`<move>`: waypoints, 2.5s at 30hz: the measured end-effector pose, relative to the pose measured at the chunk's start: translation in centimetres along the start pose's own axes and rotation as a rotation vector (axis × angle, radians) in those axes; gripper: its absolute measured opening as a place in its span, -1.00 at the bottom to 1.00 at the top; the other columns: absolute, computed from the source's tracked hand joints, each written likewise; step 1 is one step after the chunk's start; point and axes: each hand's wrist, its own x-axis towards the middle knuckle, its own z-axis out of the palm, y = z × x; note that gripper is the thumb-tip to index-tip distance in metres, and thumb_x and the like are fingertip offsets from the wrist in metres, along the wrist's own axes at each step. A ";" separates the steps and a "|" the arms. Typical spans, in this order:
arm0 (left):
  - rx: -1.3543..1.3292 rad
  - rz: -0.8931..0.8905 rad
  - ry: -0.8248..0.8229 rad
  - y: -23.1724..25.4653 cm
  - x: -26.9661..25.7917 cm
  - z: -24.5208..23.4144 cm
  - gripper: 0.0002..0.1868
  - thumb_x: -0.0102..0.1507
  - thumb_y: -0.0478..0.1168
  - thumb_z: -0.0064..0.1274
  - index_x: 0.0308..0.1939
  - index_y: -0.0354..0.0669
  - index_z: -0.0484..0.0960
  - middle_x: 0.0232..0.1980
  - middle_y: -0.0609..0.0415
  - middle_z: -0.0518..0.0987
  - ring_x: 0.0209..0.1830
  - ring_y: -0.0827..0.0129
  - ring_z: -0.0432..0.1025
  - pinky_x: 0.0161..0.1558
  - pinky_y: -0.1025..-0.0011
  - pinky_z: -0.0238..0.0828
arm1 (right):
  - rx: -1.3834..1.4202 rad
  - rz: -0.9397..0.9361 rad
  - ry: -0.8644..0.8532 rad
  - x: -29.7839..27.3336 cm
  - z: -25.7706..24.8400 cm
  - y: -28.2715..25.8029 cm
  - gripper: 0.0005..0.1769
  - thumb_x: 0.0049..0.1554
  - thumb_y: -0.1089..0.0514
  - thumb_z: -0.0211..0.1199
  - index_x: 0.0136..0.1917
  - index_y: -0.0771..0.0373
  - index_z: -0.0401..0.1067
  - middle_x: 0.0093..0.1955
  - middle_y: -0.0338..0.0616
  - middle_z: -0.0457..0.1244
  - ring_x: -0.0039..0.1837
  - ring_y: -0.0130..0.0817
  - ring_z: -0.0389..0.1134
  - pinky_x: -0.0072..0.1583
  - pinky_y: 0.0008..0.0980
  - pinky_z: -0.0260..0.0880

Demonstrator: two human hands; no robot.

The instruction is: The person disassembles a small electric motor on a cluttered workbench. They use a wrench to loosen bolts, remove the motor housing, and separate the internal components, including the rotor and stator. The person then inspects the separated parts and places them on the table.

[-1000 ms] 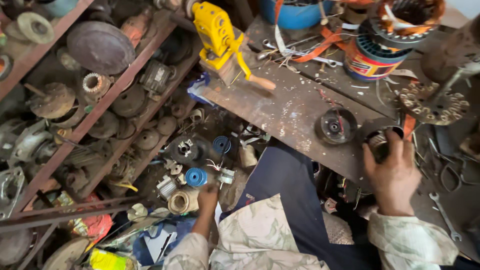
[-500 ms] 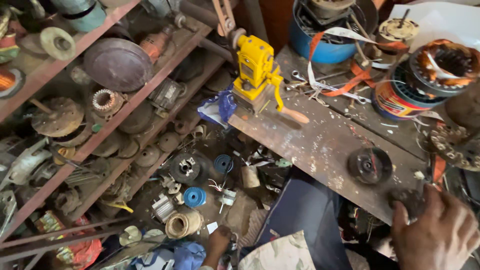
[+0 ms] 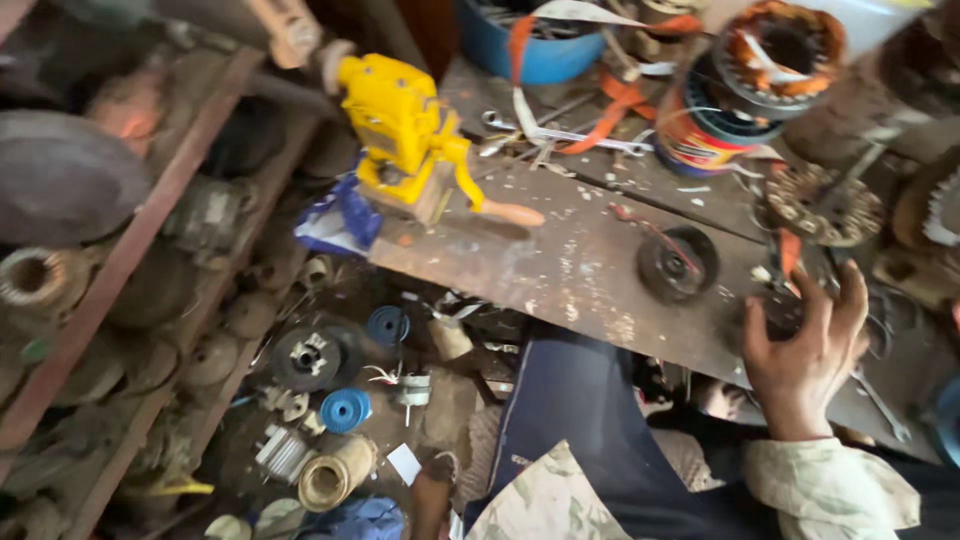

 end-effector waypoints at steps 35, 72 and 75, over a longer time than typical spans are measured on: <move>0.204 1.367 -0.072 46.6 -11.5 5.9 0.20 -0.13 0.19 0.51 0.44 -0.26 0.27 0.31 -0.17 0.52 0.32 -0.06 0.38 0.43 0.01 0.10 | 1.324 0.675 -0.007 7.5 4.9 -0.5 -0.73 0.20 0.55 0.23 0.18 0.50 0.45 0.02 -0.05 0.40 0.08 -0.43 0.44 0.18 -0.54 0.45; 0.207 1.325 -0.066 46.6 -11.5 6.1 0.27 -0.18 0.19 0.53 0.46 -0.31 0.27 0.28 -0.17 0.54 0.34 -0.01 0.40 0.43 0.06 0.12 | 1.037 0.109 -0.349 9.6 0.5 0.5 -0.46 0.23 0.22 0.28 0.44 0.37 0.28 0.29 0.01 0.34 0.41 -0.21 0.36 0.45 -0.24 0.30; 0.206 1.346 -0.055 46.5 -11.6 6.0 0.26 -0.16 0.20 0.52 0.47 -0.28 0.27 0.29 -0.14 0.53 0.33 0.00 0.40 0.44 0.06 0.14 | 1.080 -0.003 -0.378 9.2 1.1 0.7 -0.61 0.27 0.41 0.12 0.37 0.42 0.39 0.26 0.06 0.40 0.59 -0.07 0.21 0.55 -0.15 0.18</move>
